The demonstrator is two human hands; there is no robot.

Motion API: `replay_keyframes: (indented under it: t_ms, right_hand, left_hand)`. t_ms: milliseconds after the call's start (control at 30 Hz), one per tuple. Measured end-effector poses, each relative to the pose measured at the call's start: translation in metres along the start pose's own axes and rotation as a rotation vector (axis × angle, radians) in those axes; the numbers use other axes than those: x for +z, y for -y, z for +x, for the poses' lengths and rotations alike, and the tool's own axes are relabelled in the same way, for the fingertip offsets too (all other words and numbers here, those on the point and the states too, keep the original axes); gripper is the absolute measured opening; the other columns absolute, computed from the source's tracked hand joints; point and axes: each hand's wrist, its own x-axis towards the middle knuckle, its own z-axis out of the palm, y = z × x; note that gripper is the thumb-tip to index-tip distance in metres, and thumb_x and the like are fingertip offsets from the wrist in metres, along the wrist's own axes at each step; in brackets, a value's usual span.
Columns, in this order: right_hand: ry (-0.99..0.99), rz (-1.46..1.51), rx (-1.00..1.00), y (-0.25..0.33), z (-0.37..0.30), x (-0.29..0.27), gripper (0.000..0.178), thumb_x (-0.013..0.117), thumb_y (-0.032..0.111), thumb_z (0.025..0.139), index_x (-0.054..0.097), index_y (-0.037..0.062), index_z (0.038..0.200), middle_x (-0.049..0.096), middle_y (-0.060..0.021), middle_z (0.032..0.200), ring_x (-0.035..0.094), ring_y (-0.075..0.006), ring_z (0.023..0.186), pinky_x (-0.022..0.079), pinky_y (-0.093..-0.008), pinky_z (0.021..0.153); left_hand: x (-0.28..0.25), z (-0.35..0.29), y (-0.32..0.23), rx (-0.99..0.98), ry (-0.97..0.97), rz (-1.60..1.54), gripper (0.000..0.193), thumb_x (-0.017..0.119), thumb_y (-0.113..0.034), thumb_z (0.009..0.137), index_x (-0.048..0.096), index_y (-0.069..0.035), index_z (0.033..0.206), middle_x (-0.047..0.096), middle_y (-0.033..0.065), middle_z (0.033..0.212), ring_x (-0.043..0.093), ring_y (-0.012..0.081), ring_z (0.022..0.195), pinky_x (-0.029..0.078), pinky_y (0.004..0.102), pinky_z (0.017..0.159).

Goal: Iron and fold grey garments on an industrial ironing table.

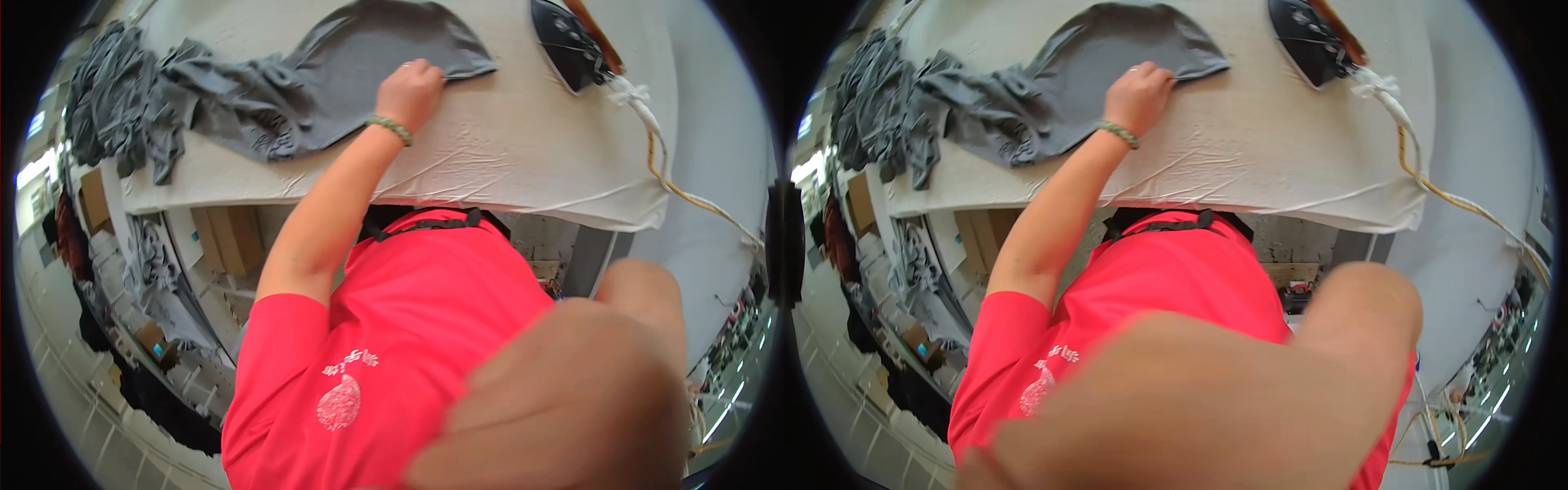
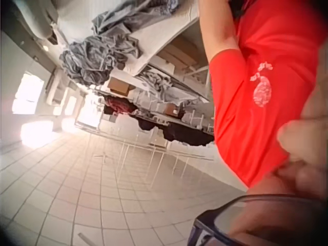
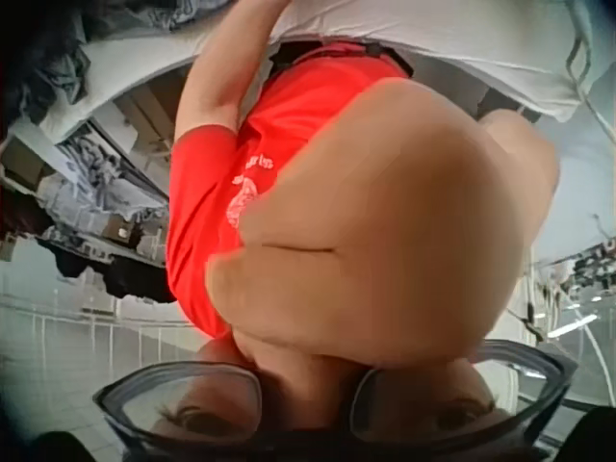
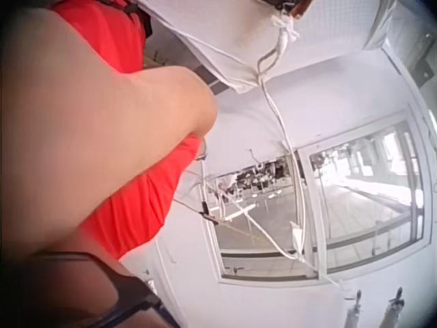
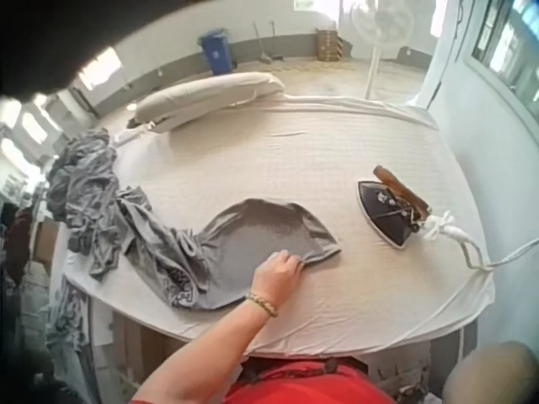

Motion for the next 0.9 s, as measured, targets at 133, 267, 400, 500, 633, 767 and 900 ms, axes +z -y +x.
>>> replay_keyframes:
  t_ms: [133, 267, 400, 500, 633, 767, 900]
  right_hand:
    - [0.053, 0.062, -0.093, -0.014, -0.001, 0.011, 0.014, 0.063, 0.007, 0.097, 0.073, -0.0009, 0.103, 0.076, -0.0132, 0.094, 0.073, -0.0259, 0.081, 0.057, -0.0368, 0.077]
    - [0.016, -0.017, -0.057, -0.006, -0.012, -0.013, 0.016, 0.061, 0.006, 0.097, 0.072, -0.0016, 0.106, 0.076, -0.0137, 0.097, 0.073, -0.027, 0.083, 0.057, -0.0379, 0.079]
    - [-0.01, -0.073, 0.004, 0.004, -0.01, -0.013, 0.019, 0.059, 0.005, 0.097, 0.072, -0.0022, 0.109, 0.076, -0.0143, 0.099, 0.073, -0.0282, 0.084, 0.058, -0.039, 0.081]
    - [0.037, -0.034, -0.07, -0.008, 0.004, 0.004, 0.021, 0.057, 0.004, 0.097, 0.071, -0.0027, 0.111, 0.077, -0.0147, 0.101, 0.073, -0.029, 0.086, 0.058, -0.0397, 0.082]
    - [0.065, 0.031, -0.137, -0.009, 0.013, 0.004, 0.024, 0.055, 0.003, 0.098, 0.071, -0.0033, 0.114, 0.077, -0.0152, 0.104, 0.073, -0.0302, 0.087, 0.058, -0.0408, 0.084]
    - [-0.241, -0.037, -0.05, -0.042, 0.005, -0.024, 0.026, 0.053, 0.002, 0.098, 0.07, -0.004, 0.117, 0.077, -0.0158, 0.107, 0.074, -0.0313, 0.089, 0.058, -0.0419, 0.086]
    - [-0.336, -0.723, 0.349, -0.207, -0.015, -0.037, 0.035, 0.058, 0.012, 0.101, 0.067, 0.0007, 0.133, 0.074, -0.0178, 0.127, 0.073, -0.0334, 0.112, 0.056, -0.0474, 0.1]
  left_hand:
    - [0.005, 0.004, -0.004, -0.029, -0.053, -0.057, 0.006, 0.073, -0.019, 0.095, 0.072, -0.014, 0.098, 0.07, 0.0056, 0.092, 0.071, 0.0283, 0.086, 0.059, 0.0413, 0.074]
    - [0.001, 0.0, -0.006, -0.077, -0.067, -0.04, 0.005, 0.073, -0.016, 0.093, 0.072, -0.014, 0.098, 0.071, 0.0064, 0.093, 0.072, 0.0287, 0.084, 0.059, 0.041, 0.073]
    - [0.01, 0.003, -0.009, -0.015, -0.139, -0.019, 0.011, 0.072, -0.014, 0.089, 0.072, -0.012, 0.1, 0.071, 0.0067, 0.095, 0.072, 0.0286, 0.089, 0.06, 0.0415, 0.076]
    - [0.022, 0.01, -0.016, 0.05, -0.046, -0.001, 0.022, 0.073, -0.01, 0.086, 0.075, -0.013, 0.108, 0.071, 0.0049, 0.097, 0.071, 0.0266, 0.09, 0.059, 0.0411, 0.075]
    - [0.024, 0.008, -0.027, 0.132, -0.026, 0.001, 0.031, 0.067, -0.007, 0.086, 0.076, -0.01, 0.116, 0.072, 0.0039, 0.104, 0.07, 0.0242, 0.093, 0.056, 0.038, 0.078]
    - [0.02, -0.007, -0.034, 0.11, -0.097, -0.008, 0.03, 0.064, -0.009, 0.088, 0.075, -0.01, 0.117, 0.072, 0.0044, 0.113, 0.068, 0.0238, 0.104, 0.051, 0.0411, 0.092]
    - [0.015, -0.025, -0.035, 0.028, 0.002, -0.115, 0.045, 0.065, -0.018, 0.09, 0.068, -0.006, 0.133, 0.069, 0.0094, 0.133, 0.063, 0.0276, 0.126, 0.045, 0.0456, 0.108]
